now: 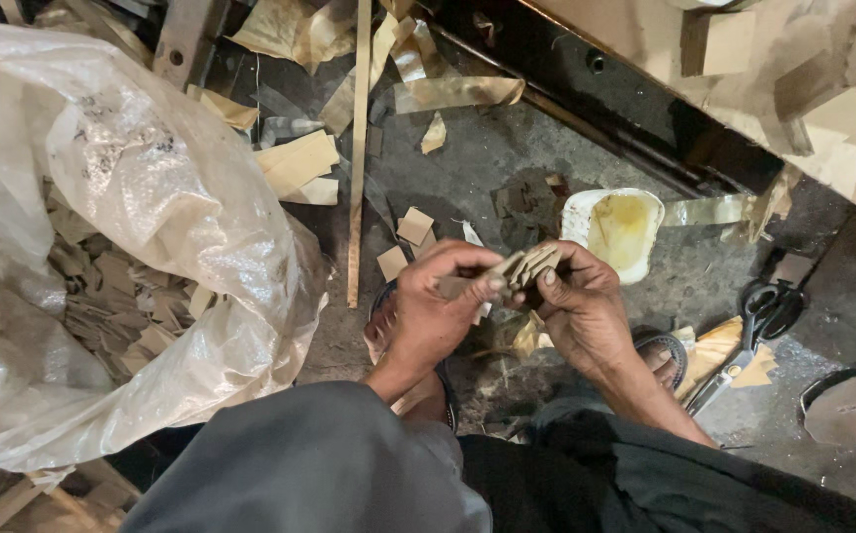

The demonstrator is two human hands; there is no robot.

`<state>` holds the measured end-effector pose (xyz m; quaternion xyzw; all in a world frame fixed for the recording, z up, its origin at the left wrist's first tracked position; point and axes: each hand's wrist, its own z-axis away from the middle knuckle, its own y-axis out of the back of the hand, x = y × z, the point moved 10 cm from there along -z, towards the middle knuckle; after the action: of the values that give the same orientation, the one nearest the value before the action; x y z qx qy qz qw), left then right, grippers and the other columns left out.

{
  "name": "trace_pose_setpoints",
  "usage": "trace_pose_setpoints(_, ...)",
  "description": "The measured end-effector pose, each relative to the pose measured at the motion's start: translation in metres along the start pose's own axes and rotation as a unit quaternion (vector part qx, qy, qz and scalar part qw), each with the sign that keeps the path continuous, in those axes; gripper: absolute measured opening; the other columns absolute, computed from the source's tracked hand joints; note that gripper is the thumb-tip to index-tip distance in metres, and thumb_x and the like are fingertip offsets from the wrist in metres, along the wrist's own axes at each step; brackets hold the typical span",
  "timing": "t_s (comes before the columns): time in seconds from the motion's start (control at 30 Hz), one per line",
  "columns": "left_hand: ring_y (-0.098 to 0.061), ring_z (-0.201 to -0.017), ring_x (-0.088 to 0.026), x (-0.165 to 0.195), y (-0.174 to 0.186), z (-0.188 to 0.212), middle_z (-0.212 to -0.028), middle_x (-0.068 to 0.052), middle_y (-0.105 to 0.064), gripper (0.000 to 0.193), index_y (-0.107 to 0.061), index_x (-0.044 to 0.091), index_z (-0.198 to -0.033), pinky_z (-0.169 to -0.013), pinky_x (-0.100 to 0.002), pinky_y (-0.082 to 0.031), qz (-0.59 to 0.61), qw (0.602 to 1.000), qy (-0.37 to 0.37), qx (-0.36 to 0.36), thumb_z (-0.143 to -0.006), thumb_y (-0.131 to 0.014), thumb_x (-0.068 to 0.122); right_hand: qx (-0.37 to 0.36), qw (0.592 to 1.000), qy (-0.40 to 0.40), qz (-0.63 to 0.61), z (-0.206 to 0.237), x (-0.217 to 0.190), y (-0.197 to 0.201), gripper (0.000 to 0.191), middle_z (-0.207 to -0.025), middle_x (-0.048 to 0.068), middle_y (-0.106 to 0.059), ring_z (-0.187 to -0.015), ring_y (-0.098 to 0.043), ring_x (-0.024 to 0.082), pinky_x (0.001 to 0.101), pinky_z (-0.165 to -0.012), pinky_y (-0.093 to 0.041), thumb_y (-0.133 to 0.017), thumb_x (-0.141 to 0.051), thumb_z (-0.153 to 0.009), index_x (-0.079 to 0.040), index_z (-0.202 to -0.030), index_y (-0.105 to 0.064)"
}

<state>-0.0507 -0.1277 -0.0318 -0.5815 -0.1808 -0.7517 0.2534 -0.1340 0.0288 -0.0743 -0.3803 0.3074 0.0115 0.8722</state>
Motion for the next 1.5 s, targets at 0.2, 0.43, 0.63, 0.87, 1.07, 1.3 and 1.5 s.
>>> trace_pose_setpoints(0.2,-0.066,-0.096,-0.01,-0.003,0.015,-0.013,-0.109,0.0,-0.065,0.026,-0.065,0.007,-0.118,-0.086,-0.025,-0.057,0.062,0.998,0.02,0.017,-0.094,-0.075,0.011,0.019,1.0,-0.009,0.002,-0.002,0.004,0.002,0.028,-0.105,0.012,-0.071,-0.092,-0.069,0.021,0.0358,-0.08,-0.059,-0.07,-0.004,-0.095,0.003,-0.121,-0.064)
trace_pose_setpoints(0.43,-0.072,-0.098,-0.017,0.007,-0.018,-0.001,-0.107,-0.008,-0.072,0.023,-0.071,0.003,-0.111,-0.087,-0.029,-0.058,-0.064,0.992,-0.059,-0.095,-0.091,-0.081,0.007,0.01,0.995,0.052,0.082,0.001,-0.001,0.009,0.018,-0.106,0.016,-0.073,-0.09,-0.071,0.021,0.0336,-0.078,-0.061,-0.072,-0.003,-0.1,0.003,-0.113,-0.061)
trace_pose_setpoints(0.63,-0.069,-0.108,-0.011,0.002,-0.027,0.005,-0.127,-0.009,-0.074,0.022,-0.061,0.002,-0.101,-0.092,-0.029,-0.058,0.013,0.993,-0.006,-0.119,-0.089,-0.078,0.007,0.102,0.986,0.016,0.133,0.003,0.01,0.022,0.013,-0.099,0.018,-0.07,-0.079,-0.069,0.019,0.0297,-0.064,-0.061,-0.07,-0.005,-0.096,0.003,-0.106,-0.068)
trace_pose_setpoints(0.87,-0.064,-0.087,-0.005,-0.026,-0.022,0.003,-0.094,-0.001,-0.07,0.022,-0.065,0.004,-0.099,-0.078,-0.024,-0.055,0.102,0.983,0.069,-0.133,-0.089,-0.084,0.011,-0.033,0.772,0.307,0.555,0.023,-0.054,-0.061,0.025,-0.13,0.017,-0.062,-0.107,-0.066,0.023,0.0342,-0.08,-0.059,-0.083,-0.009,-0.078,-0.006,-0.097,-0.068)
trace_pose_setpoints(1.07,-0.063,-0.085,-0.002,-0.042,-0.034,0.012,-0.092,0.002,-0.068,0.023,-0.063,0.006,-0.097,-0.073,-0.022,-0.054,0.145,0.96,0.142,-0.195,-0.088,-0.083,0.013,-0.062,0.719,0.396,0.567,0.035,-0.068,-0.082,0.033,-0.122,0.005,-0.072,-0.12,-0.066,0.03,0.0405,-0.101,-0.055,-0.09,-0.007,-0.075,-0.007,-0.098,-0.067)
trace_pose_setpoints(1.3,-0.06,-0.084,-0.002,-0.023,-0.029,0.005,-0.09,0.001,-0.067,0.023,-0.064,0.006,-0.093,-0.074,-0.02,-0.052,0.054,0.981,0.041,-0.18,-0.086,-0.086,0.012,-0.06,0.744,0.348,0.567,0.031,-0.062,-0.08,0.05,-0.123,0.011,-0.072,-0.123,-0.065,0.031,0.0414,-0.105,-0.054,-0.088,-0.004,-0.071,-0.004,-0.118,-0.073)
trace_pose_setpoints(1.5,-0.063,-0.079,-0.004,-0.04,-0.034,0.01,-0.085,0.001,-0.066,0.026,-0.06,0.006,-0.089,-0.069,-0.021,-0.054,0.19,0.953,0.148,-0.183,-0.086,-0.086,0.012,-0.095,0.744,0.35,0.562,0.03,-0.065,-0.089,0.05,-0.122,0.01,-0.073,-0.122,-0.068,0.031,0.0414,-0.106,-0.055,-0.087,0.0,-0.071,-0.003,-0.118,-0.072)
